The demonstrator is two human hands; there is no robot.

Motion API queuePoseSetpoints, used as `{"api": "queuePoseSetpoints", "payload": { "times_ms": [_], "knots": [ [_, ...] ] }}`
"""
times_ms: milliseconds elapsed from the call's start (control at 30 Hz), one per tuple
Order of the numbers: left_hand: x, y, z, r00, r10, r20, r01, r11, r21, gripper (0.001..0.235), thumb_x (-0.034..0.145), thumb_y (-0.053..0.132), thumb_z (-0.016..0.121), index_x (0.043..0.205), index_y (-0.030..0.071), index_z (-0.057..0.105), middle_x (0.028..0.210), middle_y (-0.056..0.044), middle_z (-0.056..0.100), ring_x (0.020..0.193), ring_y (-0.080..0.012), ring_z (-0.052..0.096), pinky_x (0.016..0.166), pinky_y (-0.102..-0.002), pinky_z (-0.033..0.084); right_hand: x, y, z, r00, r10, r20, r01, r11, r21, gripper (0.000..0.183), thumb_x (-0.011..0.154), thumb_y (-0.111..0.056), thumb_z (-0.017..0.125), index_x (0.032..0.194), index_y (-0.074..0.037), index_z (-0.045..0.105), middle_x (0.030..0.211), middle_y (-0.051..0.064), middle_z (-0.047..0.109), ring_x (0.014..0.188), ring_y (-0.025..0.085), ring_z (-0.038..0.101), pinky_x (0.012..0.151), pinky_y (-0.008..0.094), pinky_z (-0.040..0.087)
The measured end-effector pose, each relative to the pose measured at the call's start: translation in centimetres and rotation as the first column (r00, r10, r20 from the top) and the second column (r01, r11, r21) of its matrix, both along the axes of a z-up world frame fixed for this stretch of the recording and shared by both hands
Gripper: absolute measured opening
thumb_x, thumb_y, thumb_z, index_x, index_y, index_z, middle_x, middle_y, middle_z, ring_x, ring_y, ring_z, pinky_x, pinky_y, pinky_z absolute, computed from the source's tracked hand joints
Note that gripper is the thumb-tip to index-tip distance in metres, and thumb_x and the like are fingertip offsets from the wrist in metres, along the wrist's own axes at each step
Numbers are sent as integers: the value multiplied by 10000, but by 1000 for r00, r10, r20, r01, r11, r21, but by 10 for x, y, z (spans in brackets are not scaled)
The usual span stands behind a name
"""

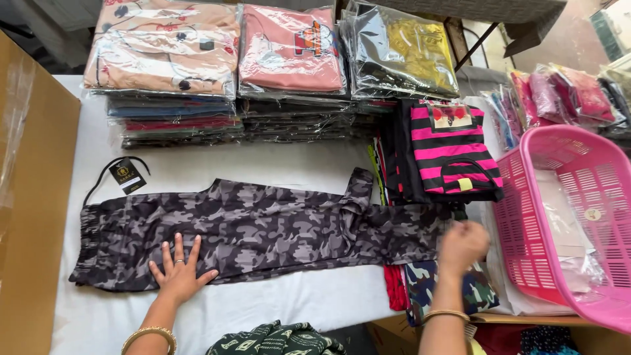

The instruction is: The person folds several items of clothing on a white table surface. They handle a black t-shirt, a pink and black striped top, and a pair of camouflage shorts, folding each one neatly and placing them into a stack.

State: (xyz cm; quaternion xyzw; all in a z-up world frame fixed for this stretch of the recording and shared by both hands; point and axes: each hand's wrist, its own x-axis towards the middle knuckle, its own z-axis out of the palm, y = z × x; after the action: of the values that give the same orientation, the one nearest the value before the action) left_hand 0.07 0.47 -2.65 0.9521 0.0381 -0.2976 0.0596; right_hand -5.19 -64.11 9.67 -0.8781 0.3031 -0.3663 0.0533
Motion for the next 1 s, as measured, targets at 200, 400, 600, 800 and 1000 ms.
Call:
{"api": "queuePoseSetpoints", "payload": {
  "times_ms": [200,400,600,800,1000],
  "knots": [
    [3,-2,4,999,4,-43,-3,1000,25,1121,776,811,647,1591,512,-62,1703,-8,-294,1562,-324,-243,1180,-660,-70,95,192,12,752,646,-133,-644,763,63,318,783,-130,706,1079,-17,680,1076,185,697,1038,383,641,899,466,502],
    [4,-3,9,998,-4,-65,7,999,43,1139,769,819,649,1594,516,-75,1706,-1,-297,1569,-315,-228,1191,-651,-51,147,163,-73,871,386,-304,-396,918,32,237,806,-83,711,1025,-47,628,1090,160,707,1056,369,671,890,457,527],
    [0,4,-6,999,-19,-34,19,1000,14,1144,752,825,652,1591,505,-57,1708,-14,-281,1563,-332,-227,1175,-667,-59,80,153,17,889,244,388,-458,509,729,214,957,-57,717,1154,-52,637,950,57,580,816,129,521,683,300,452],
    [0,11,-28,998,-34,50,35,999,-16,1158,705,847,634,1578,504,-46,1704,-31,-261,1554,-356,-226,1144,-701,-46,-5,-12,-28,817,-176,548,-493,279,824,142,1061,-157,664,1099,-30,611,935,32,617,725,134,558,594,302,420],
    [2,9,-27,999,-31,40,31,999,-8,1165,696,856,621,1576,508,-58,1699,-30,-268,1547,-355,-246,1139,-707,-37,-29,-59,-63,991,-135,-16,109,717,689,242,958,-141,704,1131,21,657,1056,90,684,911,219,648,809,439,523]
  ]
}}
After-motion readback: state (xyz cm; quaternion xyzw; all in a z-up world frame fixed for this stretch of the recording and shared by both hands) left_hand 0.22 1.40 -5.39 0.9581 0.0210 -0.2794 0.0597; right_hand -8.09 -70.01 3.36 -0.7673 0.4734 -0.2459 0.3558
